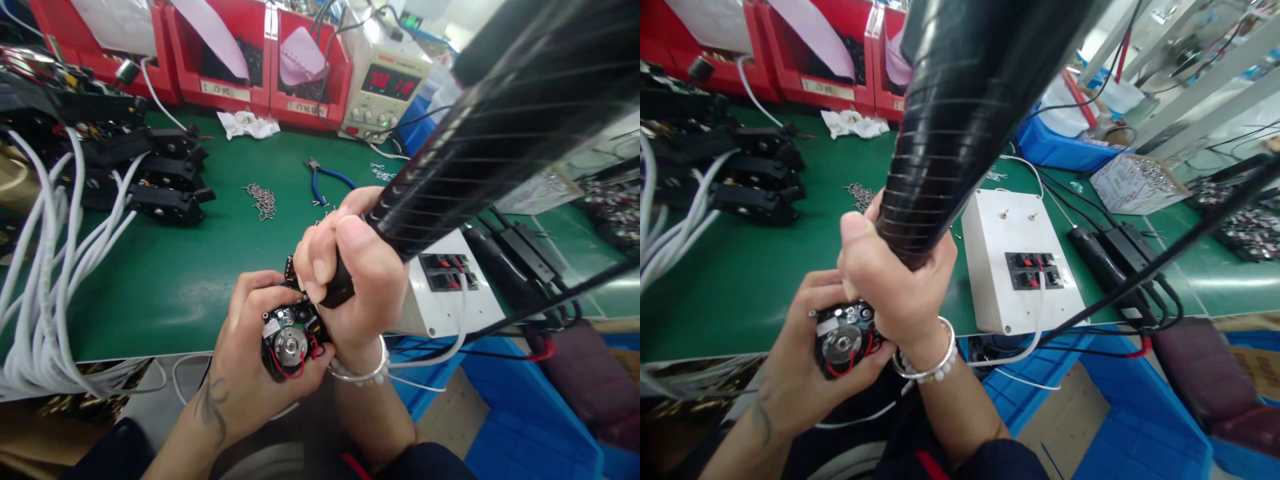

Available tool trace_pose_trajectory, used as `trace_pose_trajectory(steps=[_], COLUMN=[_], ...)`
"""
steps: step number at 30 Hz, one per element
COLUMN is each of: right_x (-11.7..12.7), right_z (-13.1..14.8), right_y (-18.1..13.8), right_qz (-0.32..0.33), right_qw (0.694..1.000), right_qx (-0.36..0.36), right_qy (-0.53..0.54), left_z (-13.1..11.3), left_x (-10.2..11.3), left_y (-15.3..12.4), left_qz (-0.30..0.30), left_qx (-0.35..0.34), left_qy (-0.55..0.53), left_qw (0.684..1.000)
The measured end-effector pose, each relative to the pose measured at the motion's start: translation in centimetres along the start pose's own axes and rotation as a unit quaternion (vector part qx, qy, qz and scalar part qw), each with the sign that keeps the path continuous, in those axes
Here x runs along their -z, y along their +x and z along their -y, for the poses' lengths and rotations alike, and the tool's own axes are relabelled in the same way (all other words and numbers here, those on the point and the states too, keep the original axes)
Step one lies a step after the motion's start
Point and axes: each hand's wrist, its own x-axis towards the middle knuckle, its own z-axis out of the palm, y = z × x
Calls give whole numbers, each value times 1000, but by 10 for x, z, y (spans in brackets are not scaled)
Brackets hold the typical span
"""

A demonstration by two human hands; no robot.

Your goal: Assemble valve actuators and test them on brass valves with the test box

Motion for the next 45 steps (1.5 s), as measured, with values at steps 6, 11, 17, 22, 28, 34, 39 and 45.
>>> trace_pose_trajectory(steps=[6,11,17,22,28,34,39,45], right_x=[3,10,6,5,7,6,3,2], right_z=[27,32,24,24,25,29,32,30], right_y=[8,20,14,14,12,9,9,4], right_qz=[33,1,-11,-12,-3,9,1,-8], right_qw=[998,997,988,986,986,982,980,985], right_qx=[-47,-74,-150,-162,-154,-162,-175,-151], right_qy=[-19,13,-14,-40,-70,-92,-98,-86], left_z=[-2,-5,-8,-9,-7,-7,-5,-2], left_x=[-2,-5,-8,-9,-7,-6,-3,-2], left_y=[-5,-6,-5,-5,-1,0,6,7], left_qz=[0,-6,8,10,31,43,74,99], left_qx=[-25,-48,-73,-72,-95,-93,-84,-96], left_qy=[28,72,113,119,113,120,111,86], left_qw=[999,996,991,990,989,987,987,987])
